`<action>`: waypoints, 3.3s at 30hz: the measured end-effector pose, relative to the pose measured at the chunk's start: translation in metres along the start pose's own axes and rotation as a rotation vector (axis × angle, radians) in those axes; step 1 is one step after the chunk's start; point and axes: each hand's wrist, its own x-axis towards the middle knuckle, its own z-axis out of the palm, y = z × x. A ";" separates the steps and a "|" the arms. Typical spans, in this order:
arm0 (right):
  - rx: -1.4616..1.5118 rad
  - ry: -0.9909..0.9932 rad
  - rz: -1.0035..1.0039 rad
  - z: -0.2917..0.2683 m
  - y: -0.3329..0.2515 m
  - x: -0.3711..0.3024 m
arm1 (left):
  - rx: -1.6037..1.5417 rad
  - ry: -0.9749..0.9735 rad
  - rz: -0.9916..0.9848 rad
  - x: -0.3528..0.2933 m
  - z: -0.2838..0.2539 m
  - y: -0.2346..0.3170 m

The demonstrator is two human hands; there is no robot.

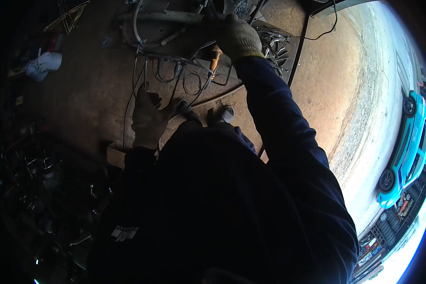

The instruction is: The person welds curved metal rods onto a circular metal frame using a welding torch and a hammer to align the pieces.

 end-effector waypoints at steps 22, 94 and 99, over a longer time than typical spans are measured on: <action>0.763 0.242 -0.267 0.013 0.018 -0.095 | -0.144 -0.127 -0.125 0.000 0.011 0.001; 0.408 0.020 -0.083 0.031 0.007 -0.151 | -0.097 -0.091 -0.111 0.015 0.020 0.020; 0.607 0.084 0.004 0.032 0.018 -0.166 | -0.045 -0.064 -0.090 0.012 0.026 0.016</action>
